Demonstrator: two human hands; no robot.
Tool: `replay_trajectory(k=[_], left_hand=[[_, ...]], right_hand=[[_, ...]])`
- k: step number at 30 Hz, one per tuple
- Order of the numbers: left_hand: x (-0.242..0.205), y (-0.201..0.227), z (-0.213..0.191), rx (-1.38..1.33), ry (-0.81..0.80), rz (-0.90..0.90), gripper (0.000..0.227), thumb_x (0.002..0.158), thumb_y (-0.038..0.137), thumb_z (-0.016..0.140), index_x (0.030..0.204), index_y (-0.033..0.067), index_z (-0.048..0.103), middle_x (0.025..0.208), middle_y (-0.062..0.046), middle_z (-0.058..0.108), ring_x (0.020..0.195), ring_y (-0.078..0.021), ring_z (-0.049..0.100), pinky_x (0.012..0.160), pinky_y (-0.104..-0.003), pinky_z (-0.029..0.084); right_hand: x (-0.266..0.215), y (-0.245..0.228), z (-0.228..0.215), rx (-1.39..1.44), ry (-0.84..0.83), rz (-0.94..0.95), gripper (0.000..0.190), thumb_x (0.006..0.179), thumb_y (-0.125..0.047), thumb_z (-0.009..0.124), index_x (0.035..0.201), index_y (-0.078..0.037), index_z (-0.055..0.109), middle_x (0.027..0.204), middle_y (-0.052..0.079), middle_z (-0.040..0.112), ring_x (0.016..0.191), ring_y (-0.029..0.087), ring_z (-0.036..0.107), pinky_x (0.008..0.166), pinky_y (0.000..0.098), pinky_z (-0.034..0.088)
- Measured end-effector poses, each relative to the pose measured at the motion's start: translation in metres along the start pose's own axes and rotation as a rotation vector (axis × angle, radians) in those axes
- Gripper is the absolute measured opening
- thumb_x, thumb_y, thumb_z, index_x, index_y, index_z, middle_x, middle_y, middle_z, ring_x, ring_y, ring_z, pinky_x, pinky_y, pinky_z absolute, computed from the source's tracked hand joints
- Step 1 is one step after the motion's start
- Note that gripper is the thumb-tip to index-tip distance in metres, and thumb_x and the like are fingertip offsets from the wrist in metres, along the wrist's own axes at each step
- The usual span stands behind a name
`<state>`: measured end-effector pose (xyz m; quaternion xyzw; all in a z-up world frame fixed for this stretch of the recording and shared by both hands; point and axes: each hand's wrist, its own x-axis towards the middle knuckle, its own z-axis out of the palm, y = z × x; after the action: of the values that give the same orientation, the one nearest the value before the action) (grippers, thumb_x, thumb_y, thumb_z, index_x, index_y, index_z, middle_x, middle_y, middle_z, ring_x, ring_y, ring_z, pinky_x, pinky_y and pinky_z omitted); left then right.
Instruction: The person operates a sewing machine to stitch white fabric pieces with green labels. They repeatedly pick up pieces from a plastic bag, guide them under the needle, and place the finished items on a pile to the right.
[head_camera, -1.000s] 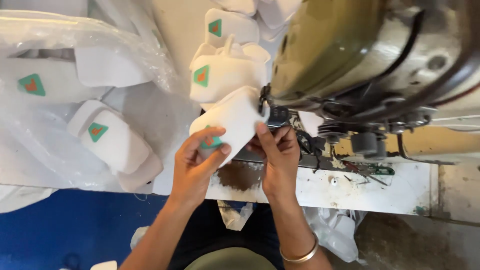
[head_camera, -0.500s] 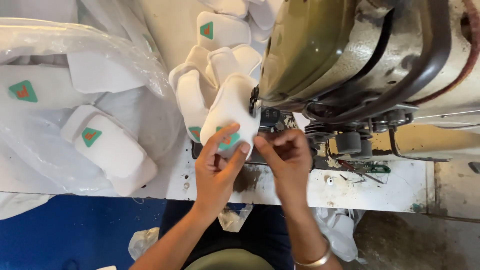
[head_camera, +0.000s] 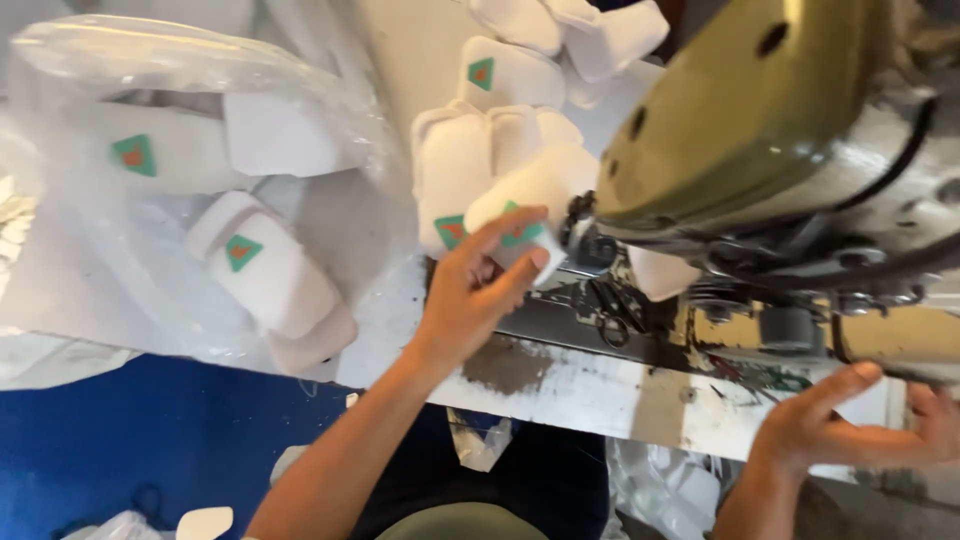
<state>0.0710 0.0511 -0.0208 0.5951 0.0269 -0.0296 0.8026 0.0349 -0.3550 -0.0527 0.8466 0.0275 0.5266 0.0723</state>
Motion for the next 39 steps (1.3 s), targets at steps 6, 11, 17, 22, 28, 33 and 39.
replay_trajectory(k=[6,11,17,22,28,33,39], left_hand=[[-0.049,-0.027,-0.084,0.759,0.391,0.517,0.035,0.102,0.013,0.072,0.135,0.0058,0.063,0.103,-0.01,0.068,0.093,-0.0209,0.066,0.086,-0.033,0.055],[-0.066,-0.037,-0.219,1.275,0.616,0.17,0.063,0.096,0.009,0.068,0.154,-0.0071,0.046,0.148,-0.034,0.046,0.137,-0.0508,0.043,0.111,-0.055,0.034],[-0.066,0.029,-0.203,1.142,0.477,-0.047,0.07,0.078,0.012,0.085,0.14,0.0012,0.054,0.136,-0.027,0.054,0.126,-0.0436,0.047,0.101,-0.051,0.042],[-0.084,0.017,-0.144,0.534,0.399,0.125,0.057,0.084,0.002,0.082,0.136,0.0069,0.06,0.116,-0.017,0.065,0.102,-0.0215,0.065,0.077,-0.033,0.055],[-0.112,0.0,-0.036,-0.068,0.13,0.101,0.059,0.088,-0.001,0.077,0.141,0.0063,0.053,0.111,-0.006,0.069,0.098,-0.0115,0.069,0.084,-0.028,0.06],[-0.126,-0.035,0.001,-0.102,0.193,0.063,0.065,0.09,0.002,0.075,0.149,0.0049,0.047,0.11,-0.011,0.072,0.097,-0.0121,0.069,0.085,-0.027,0.059],[-0.123,-0.026,0.02,0.254,-0.206,0.382,0.045,0.094,-0.001,0.078,0.137,0.0057,0.066,0.129,-0.012,0.071,0.121,-0.0246,0.069,0.104,-0.035,0.053]], right_hand=[[-0.015,0.031,0.006,0.37,0.058,0.07,0.021,0.12,-0.007,0.053,0.134,0.004,0.041,0.122,0.015,0.052,0.11,0.022,0.06,0.087,0.0371,0.052],[0.027,-0.073,-0.052,0.742,-0.001,0.178,0.016,0.122,-0.002,0.059,0.129,0.002,0.045,0.118,0.011,0.055,0.109,0.016,0.056,0.094,0.0371,0.047],[-0.002,-0.182,-0.075,0.887,-0.784,0.556,0.022,0.09,-0.015,0.077,0.107,-0.005,0.065,0.112,0.012,0.07,0.109,0.023,0.066,0.099,0.0371,0.052],[0.028,-0.224,-0.1,1.037,-0.978,0.521,0.032,0.087,-0.021,0.078,0.115,-0.007,0.069,0.114,0.009,0.072,0.103,0.02,0.067,0.091,0.0315,0.052],[0.013,-0.225,-0.106,1.472,-1.182,0.848,0.037,0.092,-0.019,0.073,0.125,-0.002,0.069,0.109,0.007,0.072,0.097,0.015,0.065,0.088,0.0287,0.053],[-0.005,-0.21,-0.1,1.536,-1.17,1.222,0.03,0.095,-0.014,0.073,0.117,0.006,0.074,0.094,0.008,0.075,0.084,0.013,0.065,0.079,0.0274,0.053],[-0.003,-0.183,-0.082,1.67,-1.033,1.366,0.031,0.091,-0.01,0.074,0.118,0.002,0.071,0.097,0.005,0.075,0.087,0.01,0.066,0.081,0.0253,0.054]])
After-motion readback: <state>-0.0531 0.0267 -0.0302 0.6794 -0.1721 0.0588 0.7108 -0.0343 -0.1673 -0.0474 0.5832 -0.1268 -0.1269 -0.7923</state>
